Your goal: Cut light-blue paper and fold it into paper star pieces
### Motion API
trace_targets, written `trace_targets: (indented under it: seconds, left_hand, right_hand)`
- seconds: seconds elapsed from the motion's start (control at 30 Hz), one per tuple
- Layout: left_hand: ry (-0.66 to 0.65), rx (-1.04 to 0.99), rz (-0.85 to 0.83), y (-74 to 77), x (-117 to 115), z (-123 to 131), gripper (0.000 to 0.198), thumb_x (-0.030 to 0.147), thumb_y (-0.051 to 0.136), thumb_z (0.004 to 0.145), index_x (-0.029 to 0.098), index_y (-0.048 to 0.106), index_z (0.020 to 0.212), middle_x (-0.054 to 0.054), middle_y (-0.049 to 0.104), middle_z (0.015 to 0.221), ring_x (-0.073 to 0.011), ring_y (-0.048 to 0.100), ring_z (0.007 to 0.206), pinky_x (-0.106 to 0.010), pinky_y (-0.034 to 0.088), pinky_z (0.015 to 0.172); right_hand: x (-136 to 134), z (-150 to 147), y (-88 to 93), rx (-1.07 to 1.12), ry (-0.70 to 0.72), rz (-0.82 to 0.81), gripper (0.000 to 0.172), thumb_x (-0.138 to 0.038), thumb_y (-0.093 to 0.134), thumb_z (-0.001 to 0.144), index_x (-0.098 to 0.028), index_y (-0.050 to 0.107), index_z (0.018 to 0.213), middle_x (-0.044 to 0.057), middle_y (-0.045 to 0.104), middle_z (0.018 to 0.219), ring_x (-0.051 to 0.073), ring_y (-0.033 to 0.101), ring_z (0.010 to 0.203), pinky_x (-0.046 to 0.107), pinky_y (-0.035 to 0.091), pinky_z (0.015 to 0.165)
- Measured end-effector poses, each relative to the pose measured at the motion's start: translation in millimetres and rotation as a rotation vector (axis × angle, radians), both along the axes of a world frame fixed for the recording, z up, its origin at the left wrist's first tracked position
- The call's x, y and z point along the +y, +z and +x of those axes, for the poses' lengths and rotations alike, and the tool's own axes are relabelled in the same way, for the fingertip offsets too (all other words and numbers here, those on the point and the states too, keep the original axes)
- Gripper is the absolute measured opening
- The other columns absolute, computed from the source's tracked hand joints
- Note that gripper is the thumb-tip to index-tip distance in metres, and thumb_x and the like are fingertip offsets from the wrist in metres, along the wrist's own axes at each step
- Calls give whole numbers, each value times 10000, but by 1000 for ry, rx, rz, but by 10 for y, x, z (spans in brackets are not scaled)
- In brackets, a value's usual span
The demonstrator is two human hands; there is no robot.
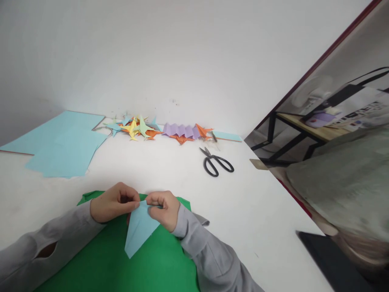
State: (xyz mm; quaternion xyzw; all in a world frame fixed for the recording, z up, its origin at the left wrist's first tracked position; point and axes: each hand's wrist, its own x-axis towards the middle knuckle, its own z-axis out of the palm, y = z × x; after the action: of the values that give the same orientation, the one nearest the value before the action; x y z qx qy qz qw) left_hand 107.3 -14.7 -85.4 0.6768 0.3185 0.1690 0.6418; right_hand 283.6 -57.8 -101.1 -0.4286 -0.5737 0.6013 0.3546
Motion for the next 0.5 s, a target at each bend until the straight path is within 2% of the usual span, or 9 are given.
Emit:
trace_targets:
  seconds: [0.2,0.37,0.5]
  left_hand:
    - [17,-18,-31,-35,-3,-2,159,240,613,689,127,586,581,37,541,446,-103,542,416,-212,419,430]
    - [20,-39,-45,-45,6,2,202,283,659,671,124,588,569,41,528,428,-97,534,407,-206,408,423]
    - [20,-33,-53,-28,17,-8,251,336,684,652,121,589,565,34,537,418,-102,534,399,-207,398,414]
  right_hand:
    - [13,7,-33,-83,4,10,249,-379,616,700,-150,536,642,-32,479,536,79,383,475,215,296,465]
    - [19,-2,-40,-78,-12,-17,343,-460,652,665,-162,496,597,-64,395,471,61,303,434,202,219,418]
    - [21,-12,-17,-87,-18,11,392,-517,656,639,-164,491,600,-52,432,500,69,337,457,205,239,425]
